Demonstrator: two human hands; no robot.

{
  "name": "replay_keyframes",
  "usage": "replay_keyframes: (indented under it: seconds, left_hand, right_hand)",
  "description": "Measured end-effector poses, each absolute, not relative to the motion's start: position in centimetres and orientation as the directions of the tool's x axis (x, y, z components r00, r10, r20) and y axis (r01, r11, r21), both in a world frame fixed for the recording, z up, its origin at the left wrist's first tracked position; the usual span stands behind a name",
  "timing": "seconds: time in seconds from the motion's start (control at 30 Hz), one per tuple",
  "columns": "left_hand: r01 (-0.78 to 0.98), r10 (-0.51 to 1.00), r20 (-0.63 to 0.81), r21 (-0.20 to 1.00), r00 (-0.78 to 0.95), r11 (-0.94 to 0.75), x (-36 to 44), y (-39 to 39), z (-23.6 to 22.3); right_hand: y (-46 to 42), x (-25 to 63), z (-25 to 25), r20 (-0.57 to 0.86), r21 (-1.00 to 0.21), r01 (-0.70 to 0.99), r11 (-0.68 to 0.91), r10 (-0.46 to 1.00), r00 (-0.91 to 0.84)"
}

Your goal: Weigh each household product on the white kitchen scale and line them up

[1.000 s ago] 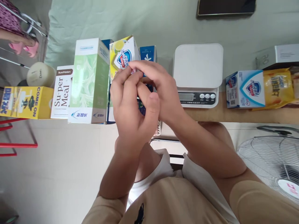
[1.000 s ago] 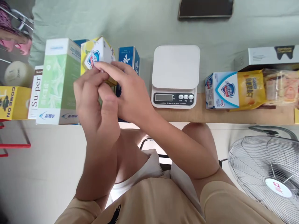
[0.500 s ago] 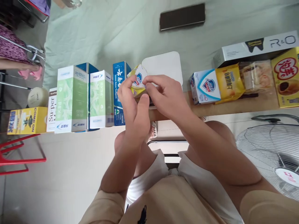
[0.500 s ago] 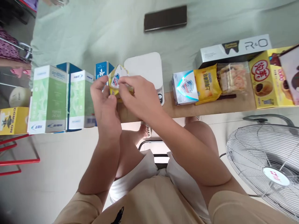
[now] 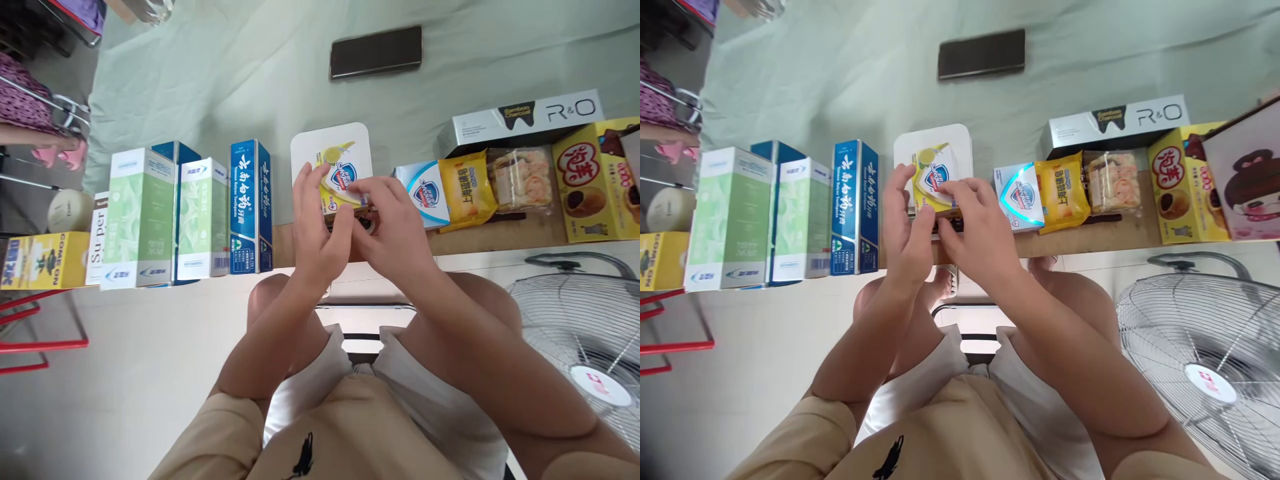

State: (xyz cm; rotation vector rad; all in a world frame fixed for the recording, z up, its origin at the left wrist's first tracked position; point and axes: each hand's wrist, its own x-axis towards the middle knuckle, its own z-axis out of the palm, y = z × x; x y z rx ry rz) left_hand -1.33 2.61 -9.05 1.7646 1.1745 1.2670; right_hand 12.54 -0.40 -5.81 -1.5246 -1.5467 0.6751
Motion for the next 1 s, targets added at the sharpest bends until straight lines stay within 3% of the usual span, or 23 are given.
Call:
replay_keyframes:
  seconds: [0.13,0.23,0.63,1.0]
  left_hand:
    - [0.308,0.849,0.520,0.796,0.089,-0.520,-1.9,4.1,-9.8]
    - [0.329,0.846,0.522,0.784,0.111,-0.526,-2.1,4.3,-9.5]
    - [0.394,0.848,0.522,0.762,0.095,-0.513,-3.1,3.7,-9.1]
    - [0.586,0.908,0.399,0.707,0.130,-0.395,-3.0,2.9,-8.3]
  right_hand:
    - [-0.9,12.6,-5.6,0.336,-0.756,0.630,0.179,0.931,0.139]
    - [-1.0,12.6,-5.3,0.378,-0.737,0.646,0.198,0.913,0.151]
    - [-0.6,11.9,-5.2,0.318,-0.795,0.576,0.190,0.939,0.130]
    - [-0.1,12.0,-5.9,0.211,-0.867,0.473,0.153,0.975,0.070]
